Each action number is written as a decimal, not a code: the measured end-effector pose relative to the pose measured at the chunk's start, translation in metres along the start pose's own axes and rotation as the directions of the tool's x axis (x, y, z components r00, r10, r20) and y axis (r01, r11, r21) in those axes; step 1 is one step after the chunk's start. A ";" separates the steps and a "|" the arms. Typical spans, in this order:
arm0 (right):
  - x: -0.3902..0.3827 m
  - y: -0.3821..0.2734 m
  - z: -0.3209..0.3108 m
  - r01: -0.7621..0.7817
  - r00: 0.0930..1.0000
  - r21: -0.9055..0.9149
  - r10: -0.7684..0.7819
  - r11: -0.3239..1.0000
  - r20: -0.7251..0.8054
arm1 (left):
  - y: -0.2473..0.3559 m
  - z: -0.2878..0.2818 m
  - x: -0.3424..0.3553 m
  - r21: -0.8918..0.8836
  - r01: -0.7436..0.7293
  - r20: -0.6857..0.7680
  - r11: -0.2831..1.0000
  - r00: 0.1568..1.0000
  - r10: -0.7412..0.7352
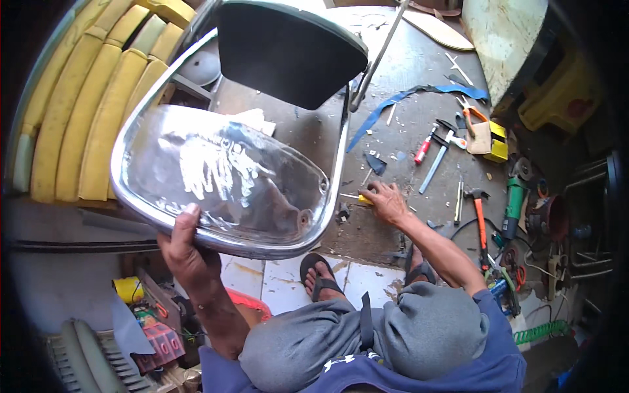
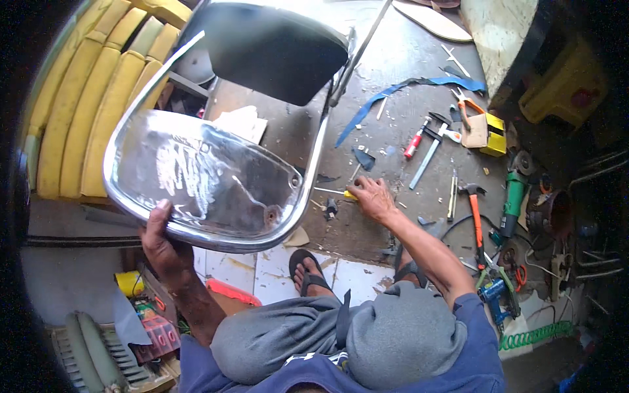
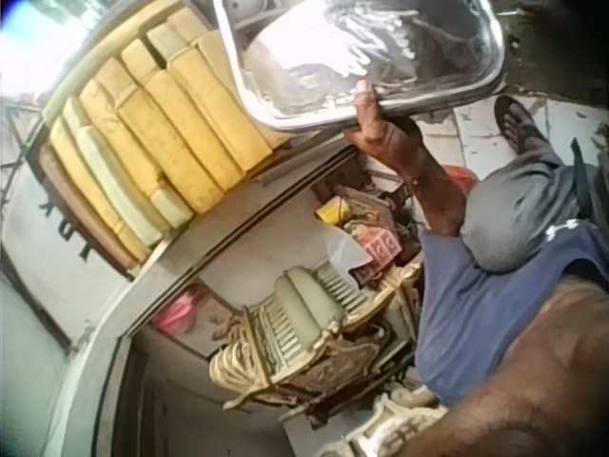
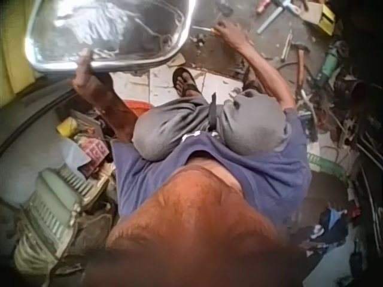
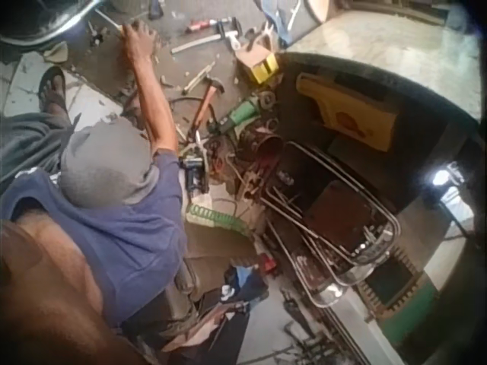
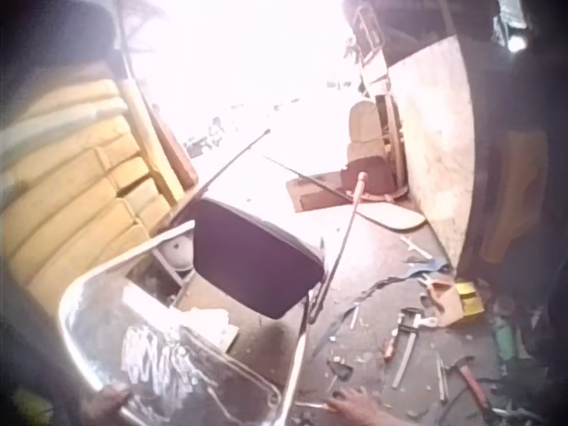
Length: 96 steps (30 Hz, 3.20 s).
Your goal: The person unscrews the seat from a metal chair frame using a screwdriver and then works on reattaching a part of the metal frame by hand.
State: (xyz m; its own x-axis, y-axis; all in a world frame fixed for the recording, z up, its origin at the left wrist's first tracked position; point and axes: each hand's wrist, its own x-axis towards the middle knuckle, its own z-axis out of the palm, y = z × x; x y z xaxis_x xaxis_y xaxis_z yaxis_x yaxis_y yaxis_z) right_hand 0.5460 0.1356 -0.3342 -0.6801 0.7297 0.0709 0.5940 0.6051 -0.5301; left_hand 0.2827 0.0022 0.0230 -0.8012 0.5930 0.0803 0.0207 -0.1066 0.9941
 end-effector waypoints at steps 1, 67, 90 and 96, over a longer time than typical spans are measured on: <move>0.008 0.001 0.009 0.048 0.998 -0.012 -0.049 0.999 -0.039 | -0.010 -0.007 0.006 -0.067 0.025 -0.047 0.997 0.999 -0.028; 0.074 -0.234 -0.163 0.351 0.932 0.523 -0.342 0.777 -0.118 | -0.080 -0.057 -0.069 -0.163 0.511 0.282 0.844 0.844 -0.456; 0.079 -0.250 -0.157 0.718 0.690 0.175 -0.722 0.674 -0.049 | -0.087 -0.065 -0.066 -0.107 0.452 0.379 0.886 0.842 -0.384; 0.077 -0.250 -0.163 0.708 0.687 0.204 -0.726 0.677 0.023 | -0.090 -0.067 -0.068 -0.094 0.375 0.367 0.922 0.874 -0.318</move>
State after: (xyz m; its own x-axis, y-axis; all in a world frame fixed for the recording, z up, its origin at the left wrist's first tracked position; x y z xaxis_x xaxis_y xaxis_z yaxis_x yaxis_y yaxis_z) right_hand 0.4147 0.0921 -0.0585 -0.9084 0.0551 0.4145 -0.1670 0.8610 -0.4805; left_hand 0.2950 -0.0816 -0.0770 -0.4876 0.8451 -0.2191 -0.3371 0.0492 0.9402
